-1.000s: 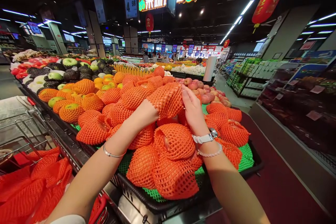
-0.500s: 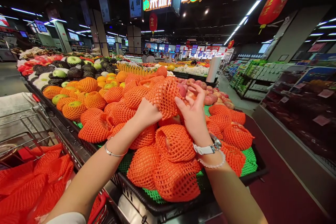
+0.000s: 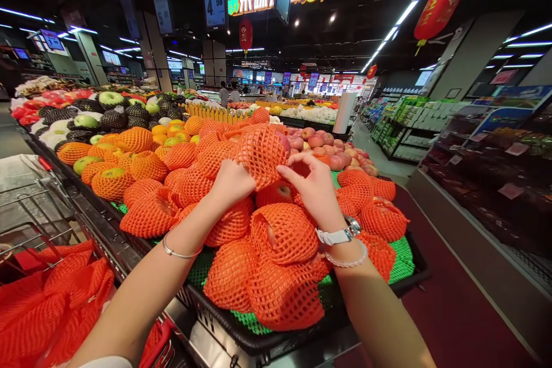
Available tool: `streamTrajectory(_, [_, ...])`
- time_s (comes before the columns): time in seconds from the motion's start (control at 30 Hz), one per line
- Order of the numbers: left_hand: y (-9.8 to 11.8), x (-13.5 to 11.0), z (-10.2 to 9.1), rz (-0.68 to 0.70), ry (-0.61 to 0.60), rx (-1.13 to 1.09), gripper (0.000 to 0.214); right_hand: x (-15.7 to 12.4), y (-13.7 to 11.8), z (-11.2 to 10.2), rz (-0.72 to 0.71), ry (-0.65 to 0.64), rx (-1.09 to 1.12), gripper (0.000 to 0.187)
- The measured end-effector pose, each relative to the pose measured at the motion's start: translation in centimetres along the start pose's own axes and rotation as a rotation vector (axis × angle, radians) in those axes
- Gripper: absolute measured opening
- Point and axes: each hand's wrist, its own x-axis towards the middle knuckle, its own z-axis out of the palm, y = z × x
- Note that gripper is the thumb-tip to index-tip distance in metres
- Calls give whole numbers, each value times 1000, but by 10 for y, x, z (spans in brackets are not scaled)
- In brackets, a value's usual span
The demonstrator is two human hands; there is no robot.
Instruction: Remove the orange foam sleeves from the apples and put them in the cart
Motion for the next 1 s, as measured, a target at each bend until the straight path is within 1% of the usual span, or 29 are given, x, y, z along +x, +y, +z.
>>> streamTrajectory(0.07, [-1,0,1,-1,-11,-1,21,1,-1,-3,-15,-23,-41,28])
streamTrajectory(0.17, [-1,0,1,-8,-26,-13,23,3,-3,-8,-59,-49,-70,27])
streamTrajectory(0.23, [-1,1,0,-8,-28,-40,26,4,-3,-10,-48,-45,-51,27])
streamTrajectory(0.33, [2,3,-2,4,-36,-86,29,6,-3,-14,5,-54,16,26])
streamTrajectory(0.43, [4,4,-4,6,-46,-83,28,10,-3,-19,66,-112,104,31])
streamTrajectory(0.53, [4,3,-4,14,-62,-79,27,11,-3,-25,155,-191,189,37])
streamTrajectory(0.63, [1,2,-2,33,-74,-77,26,11,-4,-30,232,-297,217,37])
streamTrajectory(0.73, [0,2,-1,36,-76,-69,26,11,-3,-32,251,-359,221,35])
streamTrajectory(0.87, [2,3,-1,72,-66,-100,26,12,-1,-30,208,-343,242,37])
streamTrajectory(1.0, [5,6,-3,57,-72,-60,28,13,3,-23,141,-292,247,36])
